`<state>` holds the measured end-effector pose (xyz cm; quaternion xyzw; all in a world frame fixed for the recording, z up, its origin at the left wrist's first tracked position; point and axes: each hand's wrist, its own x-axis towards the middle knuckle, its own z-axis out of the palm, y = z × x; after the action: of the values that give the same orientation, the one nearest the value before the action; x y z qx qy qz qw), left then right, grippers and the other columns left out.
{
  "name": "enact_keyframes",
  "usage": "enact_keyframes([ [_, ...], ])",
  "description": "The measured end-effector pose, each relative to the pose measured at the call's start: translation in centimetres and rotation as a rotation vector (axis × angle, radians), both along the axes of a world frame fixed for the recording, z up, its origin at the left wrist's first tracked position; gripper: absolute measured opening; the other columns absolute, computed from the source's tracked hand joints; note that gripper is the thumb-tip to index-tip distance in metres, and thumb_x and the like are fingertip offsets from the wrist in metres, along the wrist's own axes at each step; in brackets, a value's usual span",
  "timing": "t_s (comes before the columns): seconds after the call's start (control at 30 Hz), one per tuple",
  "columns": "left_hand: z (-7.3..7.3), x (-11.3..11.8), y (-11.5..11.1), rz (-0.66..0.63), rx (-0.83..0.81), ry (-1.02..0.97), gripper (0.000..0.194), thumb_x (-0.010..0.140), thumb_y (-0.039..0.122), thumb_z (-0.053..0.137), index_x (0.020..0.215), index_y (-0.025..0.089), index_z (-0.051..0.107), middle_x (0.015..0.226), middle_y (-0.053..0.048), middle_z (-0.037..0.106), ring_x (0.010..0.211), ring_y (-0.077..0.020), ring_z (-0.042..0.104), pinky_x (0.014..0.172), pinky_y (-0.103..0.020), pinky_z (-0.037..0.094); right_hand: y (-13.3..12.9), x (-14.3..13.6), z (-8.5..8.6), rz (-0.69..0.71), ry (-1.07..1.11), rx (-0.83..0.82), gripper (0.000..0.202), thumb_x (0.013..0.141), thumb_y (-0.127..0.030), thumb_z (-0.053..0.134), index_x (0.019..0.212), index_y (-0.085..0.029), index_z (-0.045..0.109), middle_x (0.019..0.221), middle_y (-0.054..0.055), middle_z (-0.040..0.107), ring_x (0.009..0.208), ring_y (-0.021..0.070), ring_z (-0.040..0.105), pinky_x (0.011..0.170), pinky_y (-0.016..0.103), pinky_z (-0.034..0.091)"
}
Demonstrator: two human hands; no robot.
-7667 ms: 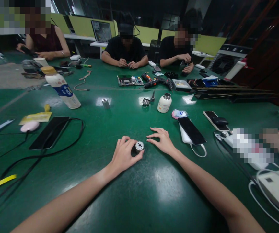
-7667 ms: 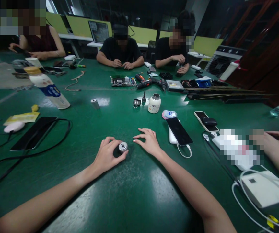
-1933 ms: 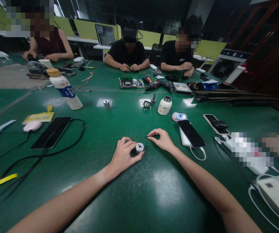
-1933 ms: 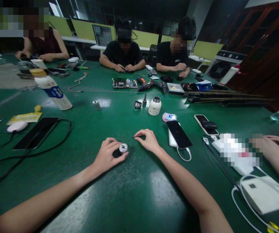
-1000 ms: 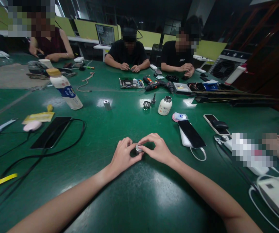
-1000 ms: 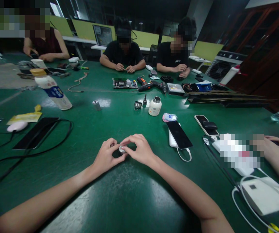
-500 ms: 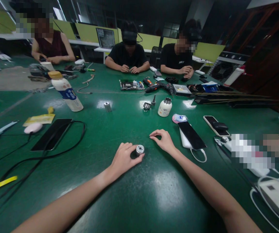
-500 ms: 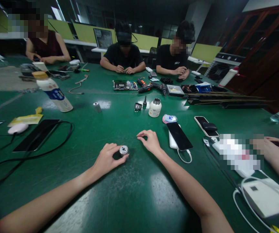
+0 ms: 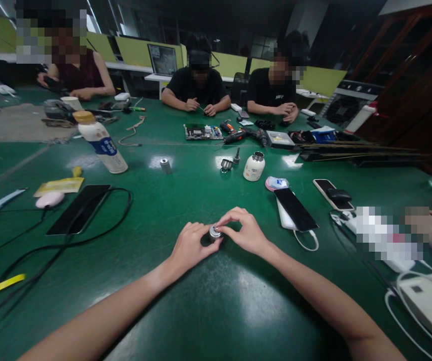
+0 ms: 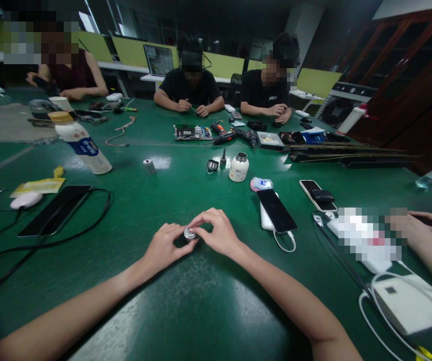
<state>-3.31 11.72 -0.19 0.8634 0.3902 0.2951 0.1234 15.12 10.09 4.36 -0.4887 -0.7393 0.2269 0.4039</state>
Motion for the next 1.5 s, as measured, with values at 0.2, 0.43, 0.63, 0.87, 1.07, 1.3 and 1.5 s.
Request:
enact_keyframes([
  [0.2, 0.0, 0.0, 0.0, 0.004, 0.008, 0.004, 0.021, 0.083, 0.036, 0.061, 0.091, 0.019, 0.071, 0.073, -0.004, 0.07, 0.068, -0.0184, 0.061, 0.066, -0.03, 0.04, 0.1, -0.2, -0.6, -0.037, 0.028, 0.006, 0.01, 0.077, -0.019, 0.076, 0.075, -0.025, 0.069, 0.079, -0.002, 0.073, 0.081, 0.019, 0.064, 0.08, 0.036, 0.044],
  [0.43, 0.2, 0.0, -0.1, -0.006, -0.029, 0.006, 0.021, 0.082, 0.035, 0.063, 0.095, 0.02, 0.071, 0.075, -0.003, 0.073, 0.066, -0.0185, 0.063, 0.065, -0.03, 0.04, 0.0, -0.2, -0.3, -0.072, 0.006, -0.001, 0.01, 0.078, -0.028, 0.075, 0.083, -0.024, 0.067, 0.065, -0.004, 0.069, 0.068, 0.0173, 0.065, 0.079, 0.035, 0.044],
  [0.63, 0.4, 0.1, -0.1, 0.006, -0.032, 0.029, 0.024, 0.084, 0.038, 0.06, 0.097, 0.021, 0.071, 0.063, -0.001, 0.07, 0.053, -0.0153, 0.06, 0.06, -0.028, 0.039, -0.1, 0.1, 0.4, -0.054, 0.063, 0.004, 0.02, 0.077, -0.029, 0.074, 0.095, -0.024, 0.066, 0.082, -0.001, 0.074, 0.079, 0.0192, 0.069, 0.085, 0.037, 0.045],
  [0.87, 0.3, 0.1, -0.3, 0.043, -0.004, 0.079, 0.024, 0.084, 0.039, 0.061, 0.094, 0.021, 0.072, 0.055, 0.001, 0.065, 0.049, -0.0157, 0.058, 0.055, -0.026, 0.038, 0.0, -0.1, -0.1, -0.008, 0.055, 0.025, 0.007, 0.079, -0.022, 0.074, 0.083, -0.026, 0.07, 0.084, -0.001, 0.075, 0.082, 0.0189, 0.068, 0.084, 0.037, 0.047],
  [1.07, 0.2, 0.1, -0.3, 0.072, -0.017, 0.096, 0.028, 0.082, 0.043, 0.062, 0.096, 0.021, 0.073, 0.058, 0.0, 0.067, 0.051, -0.0168, 0.058, 0.052, -0.025, 0.037, 2.3, 2.6, -0.9, -0.135, 0.196, 0.023, 0.012, 0.078, -0.03, 0.073, 0.085, -0.022, 0.067, 0.085, 0.003, 0.074, 0.082, 0.0199, 0.071, 0.083, 0.036, 0.052],
  [1.3, -0.1, 0.1, -0.2, 0.095, 0.001, 0.092, 0.029, 0.08, 0.043, 0.064, 0.097, 0.021, 0.074, 0.054, 0.0, 0.065, 0.05, -0.0172, 0.057, 0.054, -0.026, 0.037, 4.4, 4.8, -4.1, -0.142, 0.008, -0.094, 0.008, 0.076, -0.02, 0.074, 0.081, -0.021, 0.068, 0.081, 0.002, 0.075, 0.079, 0.0193, 0.07, 0.082, 0.036, 0.05],
  [1.5, 0.0, 0.2, -0.2, 0.066, -0.006, 0.09, 0.028, 0.082, 0.041, 0.062, 0.1, 0.021, 0.073, 0.057, 0.0, 0.067, 0.051, -0.0165, 0.059, 0.055, -0.025, 0.037, 2.1, 2.2, -1.2, -0.051, 0.204, -0.063, 0.015, 0.076, -0.03, 0.076, 0.084, -0.021, 0.068, 0.085, 0.002, 0.074, 0.081, 0.0186, 0.069, 0.079, 0.033, 0.052],
])
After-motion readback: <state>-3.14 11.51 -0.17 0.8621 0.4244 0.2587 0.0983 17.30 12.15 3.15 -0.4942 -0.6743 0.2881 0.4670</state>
